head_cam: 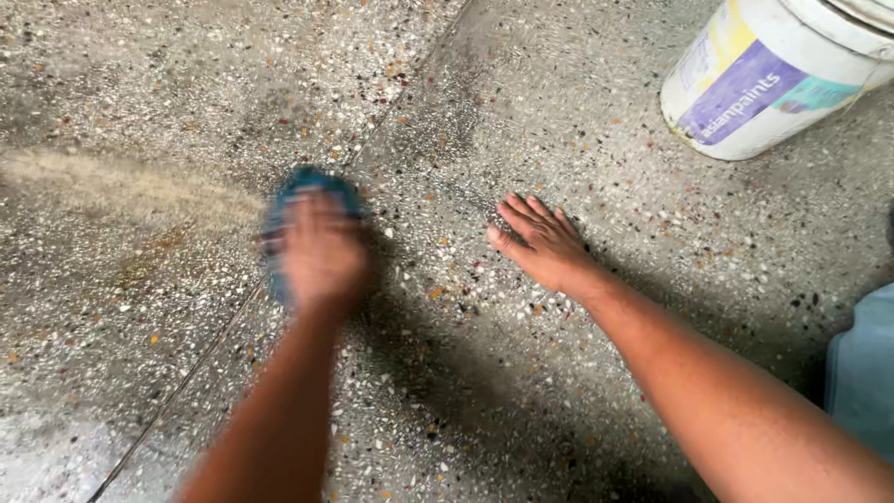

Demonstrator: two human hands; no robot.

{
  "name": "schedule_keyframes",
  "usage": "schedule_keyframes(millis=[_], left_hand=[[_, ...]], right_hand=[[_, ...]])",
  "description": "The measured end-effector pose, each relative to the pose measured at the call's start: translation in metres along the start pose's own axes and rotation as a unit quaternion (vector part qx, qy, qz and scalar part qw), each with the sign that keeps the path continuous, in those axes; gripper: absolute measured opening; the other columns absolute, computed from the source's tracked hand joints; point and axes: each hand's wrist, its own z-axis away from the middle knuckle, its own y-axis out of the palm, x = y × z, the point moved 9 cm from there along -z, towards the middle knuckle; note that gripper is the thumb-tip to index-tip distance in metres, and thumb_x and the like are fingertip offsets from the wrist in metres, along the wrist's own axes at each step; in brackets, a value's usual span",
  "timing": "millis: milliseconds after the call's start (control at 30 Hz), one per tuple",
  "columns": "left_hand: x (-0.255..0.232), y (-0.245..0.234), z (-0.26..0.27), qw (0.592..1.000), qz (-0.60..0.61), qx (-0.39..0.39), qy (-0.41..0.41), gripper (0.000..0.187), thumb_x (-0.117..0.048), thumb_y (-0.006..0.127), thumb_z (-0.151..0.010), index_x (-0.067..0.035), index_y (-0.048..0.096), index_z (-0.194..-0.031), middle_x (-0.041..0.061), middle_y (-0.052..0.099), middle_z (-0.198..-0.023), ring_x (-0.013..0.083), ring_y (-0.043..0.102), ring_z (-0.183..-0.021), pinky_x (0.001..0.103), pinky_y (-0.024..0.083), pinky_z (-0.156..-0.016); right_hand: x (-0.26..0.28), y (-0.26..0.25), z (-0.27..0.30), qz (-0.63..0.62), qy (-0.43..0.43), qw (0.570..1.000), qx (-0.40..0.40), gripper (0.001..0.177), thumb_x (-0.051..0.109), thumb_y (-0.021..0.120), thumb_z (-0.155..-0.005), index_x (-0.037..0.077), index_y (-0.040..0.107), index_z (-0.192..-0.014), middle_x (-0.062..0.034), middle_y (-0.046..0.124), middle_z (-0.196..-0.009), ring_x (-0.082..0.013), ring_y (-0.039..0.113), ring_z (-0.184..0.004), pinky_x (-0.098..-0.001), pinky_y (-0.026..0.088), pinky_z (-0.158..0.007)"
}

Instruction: The person cleans the floor by hand using a cloth, repeatedly wiping the surface in different directions.

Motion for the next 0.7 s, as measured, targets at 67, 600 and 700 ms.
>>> schedule_keyframes(millis=[67, 600, 700], left_hand=[[0.083, -0.007, 0.003, 0.997, 0.009, -0.023, -0.072, 0.067, -0.039, 0.03, -0.103, -0.005, 0.027, -0.16, 0.018, 0.021, -0.168, 0.0368, 0.019, -0.155, 0.049, 0.017, -0.123], [0.124, -0.022, 0.059, 0.983, 0.05, 0.024, 0.176, 0.061, -0.039, 0.038, -0.101, -0.005, 0.037, -0.151, 0.018, 0.034, -0.161, 0.0342, 0.031, -0.149, 0.048, 0.025, -0.119], [0.178, -0.026, 0.021, 0.997, 0.01, 0.056, 0.044, 0.061, -0.034, 0.032, -0.102, -0.008, 0.029, -0.157, 0.018, 0.023, -0.165, 0.035, 0.024, -0.15, 0.049, 0.022, -0.119]], right_hand=[[0.001, 0.001, -0.001, 0.004, 0.003, 1.0, -0.003, 0.086, 0.075, 0.027, -0.094, 0.021, 0.027, -0.161, -0.0002, 0.016, -0.172, -0.0237, 0.008, -0.159, -0.0512, 0.003, -0.125], [0.171, 0.062, -0.043, 0.137, -0.191, 0.971, 0.045, 0.09, 0.078, 0.032, -0.091, 0.025, 0.02, -0.163, -0.0057, 0.009, -0.171, -0.028, 0.005, -0.157, -0.0517, 0.003, -0.123], [0.226, 0.074, -0.063, 0.125, -0.206, 0.969, 0.049, 0.09, 0.078, 0.031, -0.091, 0.024, 0.02, -0.163, -0.0062, 0.009, -0.171, -0.0276, 0.006, -0.157, -0.0501, 0.003, -0.124]])
